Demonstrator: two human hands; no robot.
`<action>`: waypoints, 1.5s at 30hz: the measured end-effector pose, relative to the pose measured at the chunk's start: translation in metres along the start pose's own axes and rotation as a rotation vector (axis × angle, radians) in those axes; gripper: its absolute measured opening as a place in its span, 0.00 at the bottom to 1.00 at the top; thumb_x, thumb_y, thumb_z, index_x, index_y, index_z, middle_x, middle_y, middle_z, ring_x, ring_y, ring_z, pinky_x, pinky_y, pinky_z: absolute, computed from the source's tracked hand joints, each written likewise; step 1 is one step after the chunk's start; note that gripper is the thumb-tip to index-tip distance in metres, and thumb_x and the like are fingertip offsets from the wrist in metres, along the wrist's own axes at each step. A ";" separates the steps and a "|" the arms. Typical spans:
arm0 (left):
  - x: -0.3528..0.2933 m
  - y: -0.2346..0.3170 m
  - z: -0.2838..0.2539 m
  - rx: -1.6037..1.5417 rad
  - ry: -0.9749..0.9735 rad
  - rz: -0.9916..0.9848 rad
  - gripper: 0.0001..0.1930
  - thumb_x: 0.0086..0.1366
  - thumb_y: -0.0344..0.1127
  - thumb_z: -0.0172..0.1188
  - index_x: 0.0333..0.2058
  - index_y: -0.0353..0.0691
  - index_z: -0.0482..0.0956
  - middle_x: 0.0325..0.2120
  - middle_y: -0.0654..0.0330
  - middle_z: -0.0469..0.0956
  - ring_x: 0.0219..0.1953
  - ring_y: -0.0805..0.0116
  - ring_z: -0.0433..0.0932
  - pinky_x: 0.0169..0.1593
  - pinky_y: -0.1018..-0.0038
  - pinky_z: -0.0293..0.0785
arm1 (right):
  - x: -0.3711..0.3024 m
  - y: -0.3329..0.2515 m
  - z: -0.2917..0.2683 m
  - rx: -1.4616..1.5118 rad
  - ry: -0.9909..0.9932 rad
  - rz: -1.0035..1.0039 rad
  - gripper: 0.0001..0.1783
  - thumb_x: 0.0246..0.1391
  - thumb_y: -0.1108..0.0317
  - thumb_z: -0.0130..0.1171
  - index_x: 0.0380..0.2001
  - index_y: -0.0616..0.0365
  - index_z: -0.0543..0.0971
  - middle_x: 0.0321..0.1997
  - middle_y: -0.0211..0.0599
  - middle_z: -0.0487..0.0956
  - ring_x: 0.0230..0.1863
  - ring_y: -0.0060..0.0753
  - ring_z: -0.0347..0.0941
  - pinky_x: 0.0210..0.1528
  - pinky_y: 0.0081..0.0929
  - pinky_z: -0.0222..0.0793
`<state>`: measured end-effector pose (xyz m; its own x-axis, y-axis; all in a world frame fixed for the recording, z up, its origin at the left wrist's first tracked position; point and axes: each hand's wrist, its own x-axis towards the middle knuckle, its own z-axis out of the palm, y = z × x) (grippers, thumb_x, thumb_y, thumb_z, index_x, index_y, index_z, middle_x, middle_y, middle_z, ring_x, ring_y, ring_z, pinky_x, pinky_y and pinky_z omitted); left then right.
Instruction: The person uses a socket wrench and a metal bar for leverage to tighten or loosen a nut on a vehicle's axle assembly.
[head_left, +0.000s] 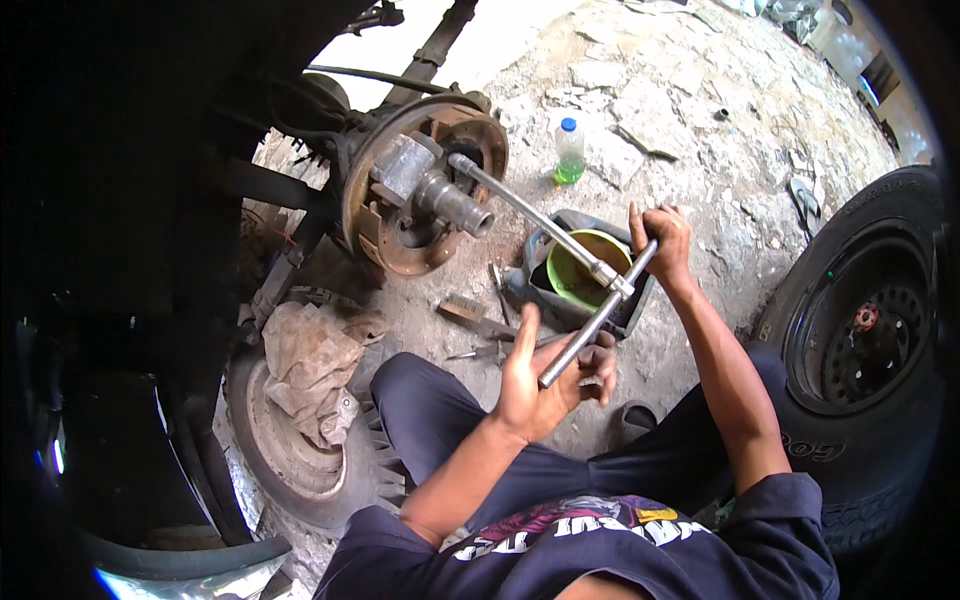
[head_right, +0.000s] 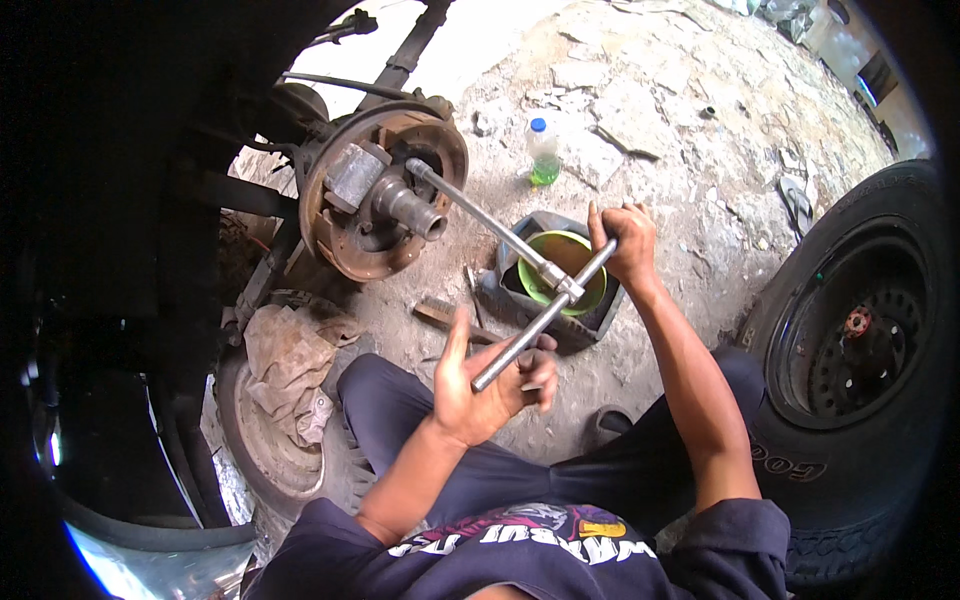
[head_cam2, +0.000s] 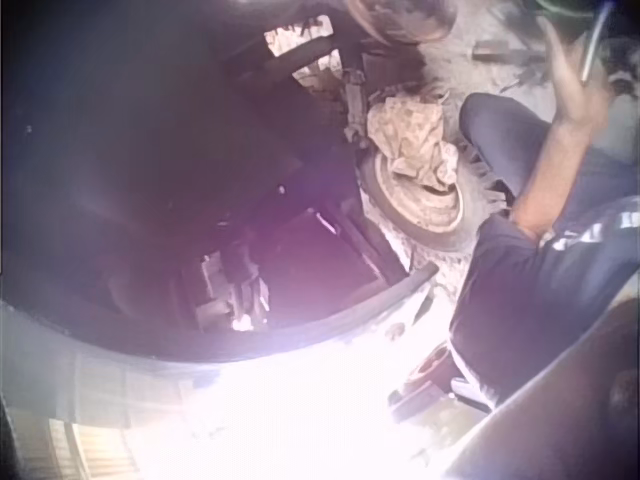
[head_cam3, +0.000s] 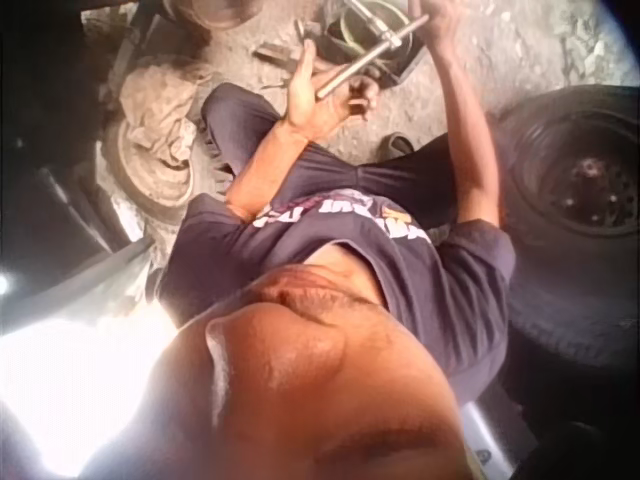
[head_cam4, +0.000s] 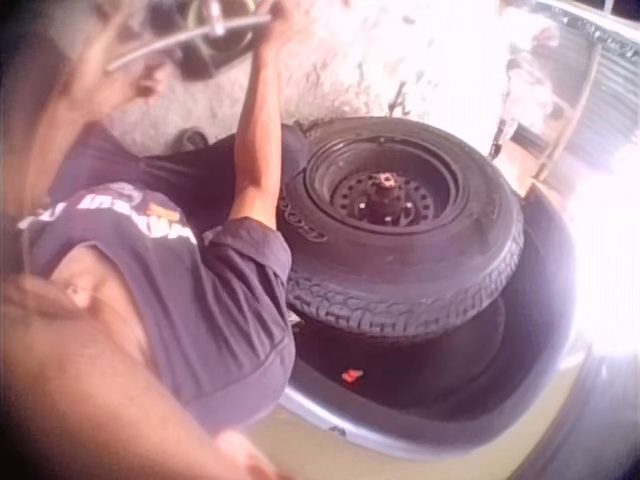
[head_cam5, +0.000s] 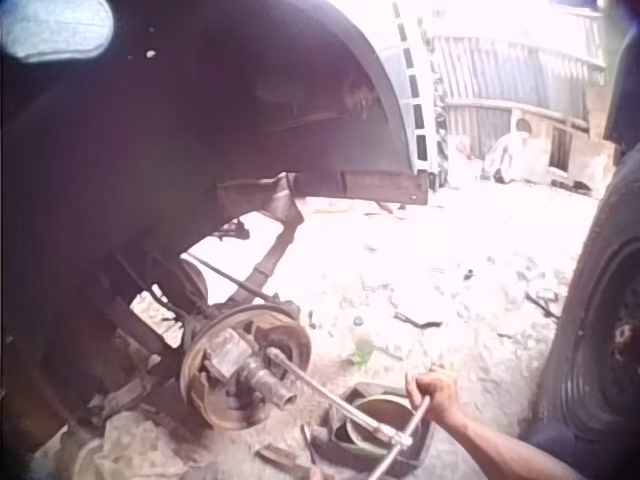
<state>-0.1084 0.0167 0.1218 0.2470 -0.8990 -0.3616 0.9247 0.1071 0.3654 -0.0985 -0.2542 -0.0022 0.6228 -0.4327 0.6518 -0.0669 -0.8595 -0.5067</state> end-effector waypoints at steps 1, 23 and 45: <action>-0.001 -0.017 -0.013 0.244 0.052 0.163 0.53 0.61 0.80 0.23 0.53 0.30 0.69 0.41 0.50 0.72 0.47 0.57 0.71 0.51 0.63 0.68 | -0.001 0.001 -0.004 0.024 -0.025 0.019 0.23 0.50 0.70 0.63 0.07 0.53 0.65 0.09 0.37 0.64 0.15 0.43 0.61 0.29 0.37 0.59; 0.035 0.001 0.048 0.353 -0.032 1.194 0.25 0.66 0.51 0.53 0.22 0.31 0.70 0.09 0.65 0.57 0.11 0.76 0.54 0.18 0.76 0.52 | -0.022 -0.008 0.025 0.140 0.223 0.275 0.23 0.55 0.72 0.59 0.09 0.58 0.64 0.09 0.37 0.60 0.14 0.38 0.55 0.27 0.34 0.55; 0.047 0.041 0.093 0.734 -0.047 1.052 0.11 0.64 0.27 0.45 0.21 0.33 0.64 0.12 0.62 0.60 0.13 0.79 0.56 0.18 0.80 0.53 | -0.056 -0.040 0.036 0.449 0.242 0.763 0.21 0.61 0.65 0.58 0.16 0.66 0.76 0.10 0.31 0.64 0.16 0.16 0.57 0.20 0.26 0.55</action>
<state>-0.0855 -0.0607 0.1999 0.7334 -0.5403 0.4124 -0.0874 0.5267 0.8455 -0.1028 -0.1861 -0.0390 0.3503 -0.9283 0.1250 -0.0521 -0.1525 -0.9869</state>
